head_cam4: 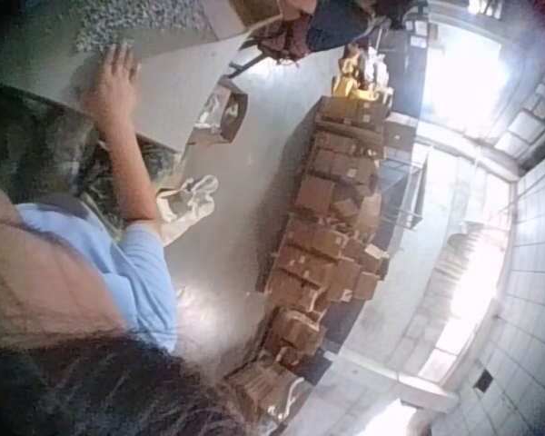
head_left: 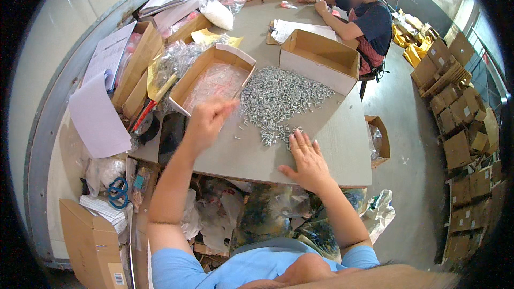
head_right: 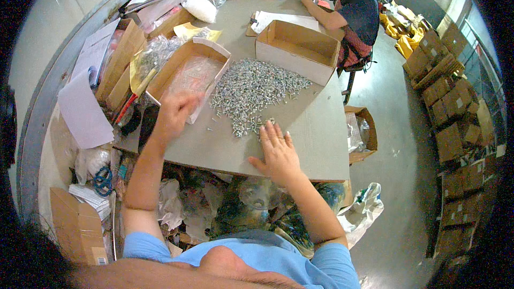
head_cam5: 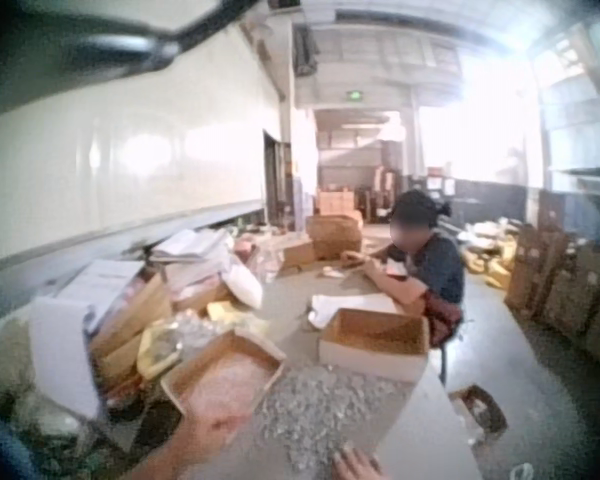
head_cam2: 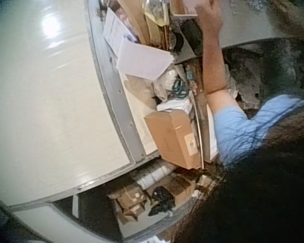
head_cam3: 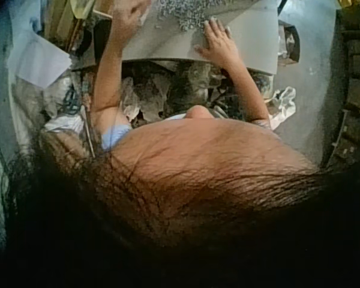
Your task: The person picks up screws from a pile on the table and places them one at a time into a clear plastic bag.
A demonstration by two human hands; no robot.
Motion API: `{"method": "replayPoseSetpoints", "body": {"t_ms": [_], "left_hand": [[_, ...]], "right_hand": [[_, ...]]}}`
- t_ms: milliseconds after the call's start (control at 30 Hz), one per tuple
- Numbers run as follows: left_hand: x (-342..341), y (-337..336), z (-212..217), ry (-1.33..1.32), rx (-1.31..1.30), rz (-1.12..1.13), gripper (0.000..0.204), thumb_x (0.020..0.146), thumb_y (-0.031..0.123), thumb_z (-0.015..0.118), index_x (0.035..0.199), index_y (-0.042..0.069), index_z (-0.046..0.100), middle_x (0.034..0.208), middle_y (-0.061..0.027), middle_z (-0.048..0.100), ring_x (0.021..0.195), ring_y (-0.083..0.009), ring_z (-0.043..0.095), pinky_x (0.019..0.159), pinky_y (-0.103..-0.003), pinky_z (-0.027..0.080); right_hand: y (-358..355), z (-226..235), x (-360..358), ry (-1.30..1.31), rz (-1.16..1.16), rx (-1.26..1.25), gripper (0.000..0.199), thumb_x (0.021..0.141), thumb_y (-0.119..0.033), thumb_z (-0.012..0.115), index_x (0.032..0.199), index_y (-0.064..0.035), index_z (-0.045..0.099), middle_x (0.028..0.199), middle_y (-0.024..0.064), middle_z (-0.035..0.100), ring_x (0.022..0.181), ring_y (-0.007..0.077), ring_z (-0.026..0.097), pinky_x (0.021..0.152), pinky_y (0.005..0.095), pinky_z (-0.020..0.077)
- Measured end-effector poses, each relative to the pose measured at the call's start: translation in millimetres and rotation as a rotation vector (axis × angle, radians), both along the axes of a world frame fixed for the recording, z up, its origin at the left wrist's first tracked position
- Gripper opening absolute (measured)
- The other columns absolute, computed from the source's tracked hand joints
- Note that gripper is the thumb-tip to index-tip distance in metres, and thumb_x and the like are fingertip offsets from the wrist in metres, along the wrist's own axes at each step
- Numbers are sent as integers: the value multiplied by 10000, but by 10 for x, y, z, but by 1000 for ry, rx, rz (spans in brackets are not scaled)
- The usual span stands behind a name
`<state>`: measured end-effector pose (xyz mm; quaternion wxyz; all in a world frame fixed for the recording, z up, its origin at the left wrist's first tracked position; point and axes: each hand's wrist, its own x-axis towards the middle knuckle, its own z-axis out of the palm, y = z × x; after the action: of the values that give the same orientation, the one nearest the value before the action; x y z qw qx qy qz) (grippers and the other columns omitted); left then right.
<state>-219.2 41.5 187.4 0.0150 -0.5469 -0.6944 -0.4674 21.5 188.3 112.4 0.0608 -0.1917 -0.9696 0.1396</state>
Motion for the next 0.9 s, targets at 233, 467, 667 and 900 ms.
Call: {"method": "replayPoseSetpoints", "body": {"t_ms": [233, 467, 667, 900], "left_hand": [[899, -751, -687, -683, -8, -122, 281, 732, 46, 783, 605, 39, 533, 588, 13, 508, 537, -54, 420, 476, -245, 331], [1399, -948, -1478, -1085, -215, -167, 120, 833, 71, 686, 929, 1, 707, 901, -66, 658, 850, -136, 602, 759, -264, 473], [1573, -906, -1812, -1153, -292, -298, 114, 753, 36, 750, 782, 4, 645, 998, -117, 668, 866, -160, 625, 763, -311, 504], [1813, -708, -2229, -1281, -496, -426, 349, 761, 61, 752, 1080, 18, 618, 1028, -73, 661, 905, -127, 599, 813, -299, 487]], "right_hand": [[-83, 6, 274, 160, 145, -114, 743, 768, -294, 727, 1388, -52, 395, 1487, 155, 305, 1372, 328, 291, 1110, 455, 258], [58, 55, 362, 373, -56, -486, 677, 654, -81, 773, 1275, -78, 504, 1251, 157, 500, 1153, 344, 494, 973, 398, 432], [75, 58, 351, 344, -23, -433, 530, 682, -68, 719, 1179, -59, 535, 1172, 168, 514, 1067, 342, 534, 902, 395, 458], [-13, 39, 219, 368, -125, -313, 377, 715, -55, 648, 1080, -33, 557, 1087, 174, 527, 1033, 373, 515, 887, 429, 445]]}}
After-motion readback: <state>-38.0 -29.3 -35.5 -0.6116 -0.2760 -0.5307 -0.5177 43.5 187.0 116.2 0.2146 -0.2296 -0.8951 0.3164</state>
